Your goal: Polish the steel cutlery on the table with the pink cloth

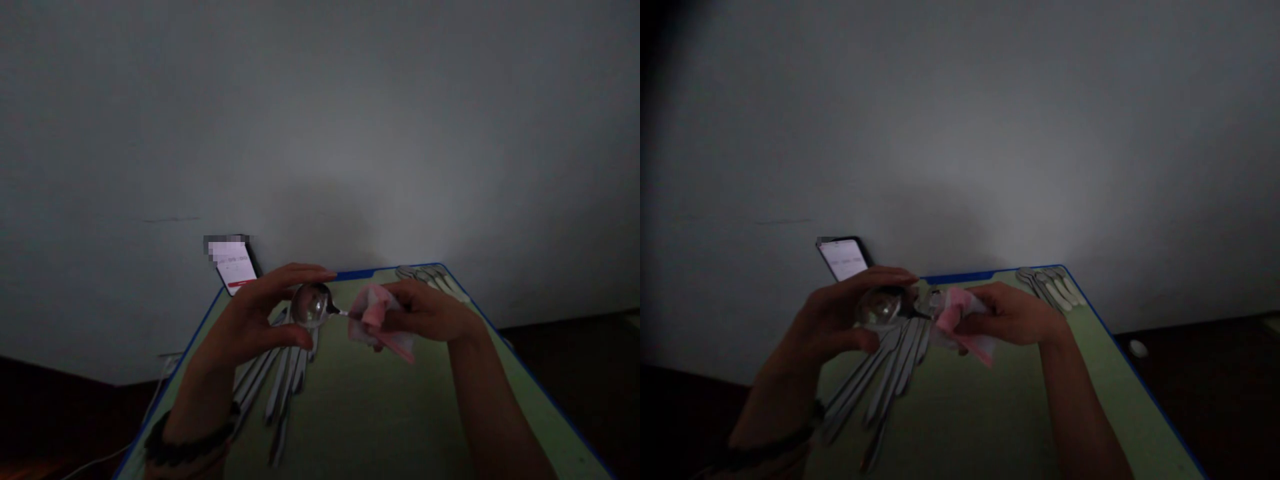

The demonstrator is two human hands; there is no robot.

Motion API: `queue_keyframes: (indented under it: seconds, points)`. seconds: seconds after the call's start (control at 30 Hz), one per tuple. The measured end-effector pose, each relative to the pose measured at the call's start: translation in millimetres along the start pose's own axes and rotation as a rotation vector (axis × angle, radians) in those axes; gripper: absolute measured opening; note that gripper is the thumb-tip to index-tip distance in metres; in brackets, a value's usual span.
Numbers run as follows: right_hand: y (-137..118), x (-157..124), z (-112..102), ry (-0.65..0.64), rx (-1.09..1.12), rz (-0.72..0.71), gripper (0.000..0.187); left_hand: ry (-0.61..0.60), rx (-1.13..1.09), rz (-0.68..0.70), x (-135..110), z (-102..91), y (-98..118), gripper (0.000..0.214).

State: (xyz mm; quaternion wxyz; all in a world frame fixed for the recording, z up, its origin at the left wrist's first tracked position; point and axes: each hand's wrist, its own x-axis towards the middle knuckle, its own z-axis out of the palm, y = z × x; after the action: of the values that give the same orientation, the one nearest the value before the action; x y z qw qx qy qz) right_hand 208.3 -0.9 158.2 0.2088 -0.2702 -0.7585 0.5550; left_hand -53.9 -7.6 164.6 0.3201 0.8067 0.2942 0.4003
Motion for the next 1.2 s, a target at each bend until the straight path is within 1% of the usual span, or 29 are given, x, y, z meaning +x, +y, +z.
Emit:
queue_keyframes:
  seconds: [0.1,0.23,0.4,0.5,0.57,0.63,0.73,0.9,1.0,1.1,1.2]
  points:
    - [0.0,3.5,0.6,0.059,-0.067,0.021,0.031,0.041,0.015,-0.061,1.9,0.6,-6.0,0.053]
    - [-4.9,7.5,2.5,0.112,-0.216,0.026,0.031,0.091,0.129,-0.156,7.1,4.0,-8.0,0.040]
    - [-12.6,9.2,7.2,0.150,-0.309,-0.036,0.024,0.093,0.205,-0.191,13.2,13.1,2.7,0.030]
    - [-14.8,12.1,11.2,0.160,-0.343,-0.035,0.021,0.054,0.236,-0.204,15.9,21.6,6.9,0.030]
    - [-15.9,14.5,14.3,0.178,-0.361,-0.034,0.020,0.063,0.239,-0.227,17.0,25.8,7.2,0.031]
    - [-17.0,16.5,16.8,0.202,-0.366,-0.052,0.020,0.106,0.219,-0.254,17.5,27.0,6.2,0.032]
    - [-18.2,16.9,17.7,0.211,-0.355,-0.069,0.022,0.185,0.149,-0.280,17.1,22.7,2.6,0.034]
    - [-18.6,8.8,10.7,0.179,-0.364,-0.011,0.022,0.406,-0.005,-0.292,14.5,6.6,-7.3,0.037]
    - [-18.9,3.5,6.6,0.136,-0.344,0.018,0.023,0.512,-0.046,-0.296,13.3,-1.2,-11.9,0.034]
    - [-18.5,1.3,4.8,0.145,-0.373,0.028,0.022,0.557,-0.077,-0.307,13.0,-2.5,-15.2,0.033]
    - [-17.5,1.7,4.8,0.174,-0.428,0.047,0.023,0.534,-0.100,-0.314,13.8,4.0,-17.4,0.034]
